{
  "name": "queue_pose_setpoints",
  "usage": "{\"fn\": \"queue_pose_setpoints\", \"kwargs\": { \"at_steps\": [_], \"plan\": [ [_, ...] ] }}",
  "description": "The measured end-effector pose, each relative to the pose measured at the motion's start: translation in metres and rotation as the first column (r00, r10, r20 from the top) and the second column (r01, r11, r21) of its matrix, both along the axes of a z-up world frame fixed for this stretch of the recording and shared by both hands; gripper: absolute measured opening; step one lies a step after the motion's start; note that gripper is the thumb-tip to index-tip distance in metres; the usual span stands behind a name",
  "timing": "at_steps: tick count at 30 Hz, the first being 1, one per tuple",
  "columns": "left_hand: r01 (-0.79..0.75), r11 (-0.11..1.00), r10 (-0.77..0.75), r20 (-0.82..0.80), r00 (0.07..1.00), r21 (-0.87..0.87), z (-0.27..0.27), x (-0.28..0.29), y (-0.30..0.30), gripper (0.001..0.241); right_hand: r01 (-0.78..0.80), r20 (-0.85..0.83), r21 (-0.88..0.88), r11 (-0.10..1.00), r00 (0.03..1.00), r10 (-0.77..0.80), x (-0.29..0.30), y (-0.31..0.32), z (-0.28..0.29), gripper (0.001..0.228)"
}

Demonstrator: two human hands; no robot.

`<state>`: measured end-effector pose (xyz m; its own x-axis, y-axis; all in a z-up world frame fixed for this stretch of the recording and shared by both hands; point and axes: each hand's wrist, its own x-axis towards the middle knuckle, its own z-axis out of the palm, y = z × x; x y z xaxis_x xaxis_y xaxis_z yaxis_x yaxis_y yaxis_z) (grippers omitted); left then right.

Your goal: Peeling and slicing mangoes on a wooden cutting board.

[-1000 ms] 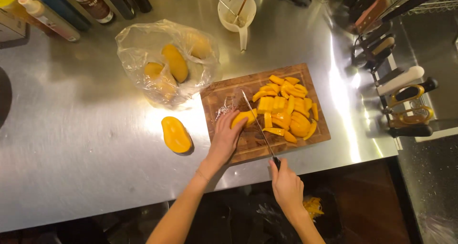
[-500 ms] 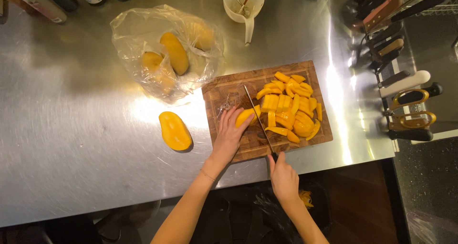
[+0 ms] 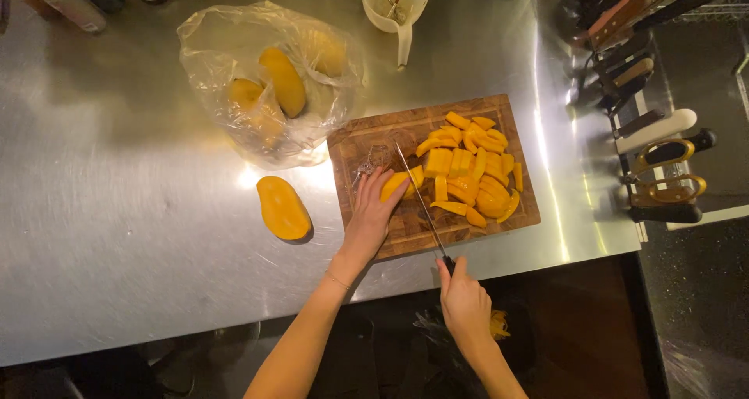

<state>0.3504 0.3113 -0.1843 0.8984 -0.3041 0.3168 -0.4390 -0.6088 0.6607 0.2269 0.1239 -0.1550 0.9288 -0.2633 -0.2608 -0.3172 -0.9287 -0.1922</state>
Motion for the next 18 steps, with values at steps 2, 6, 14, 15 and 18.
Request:
{"fn": "queue_pose_setpoints", "kwargs": {
  "at_steps": [2,6,14,15,18],
  "plan": [
    [-0.002,1.000,0.002,-0.001,1.000,0.025,0.001,0.001,-0.002,0.079,-0.019,-0.027,0.014,1.000,0.999,0.019,-0.003,-0.001,0.003,0.043],
    [0.011,0.999,-0.010,-0.021,1.000,0.043,-0.001,0.001,-0.001,0.081,-0.041,0.016,-0.028,0.999,0.999,0.041,0.004,-0.003,-0.014,0.043],
    [-0.039,0.990,0.045,0.042,0.998,-0.132,-0.007,-0.001,0.000,0.053,-0.013,0.025,0.030,0.999,1.000,0.013,0.016,-0.003,-0.027,0.045],
    [-0.040,0.990,0.047,0.046,0.998,-0.133,-0.008,-0.001,0.000,0.053,-0.015,0.030,0.029,0.999,0.999,0.014,0.014,-0.002,-0.021,0.045],
    [-0.057,0.981,0.061,0.016,0.998,-0.183,-0.010,-0.005,0.003,0.048,0.037,-0.005,0.077,0.996,0.999,-0.036,0.007,0.005,-0.009,0.045]
  ]
}}
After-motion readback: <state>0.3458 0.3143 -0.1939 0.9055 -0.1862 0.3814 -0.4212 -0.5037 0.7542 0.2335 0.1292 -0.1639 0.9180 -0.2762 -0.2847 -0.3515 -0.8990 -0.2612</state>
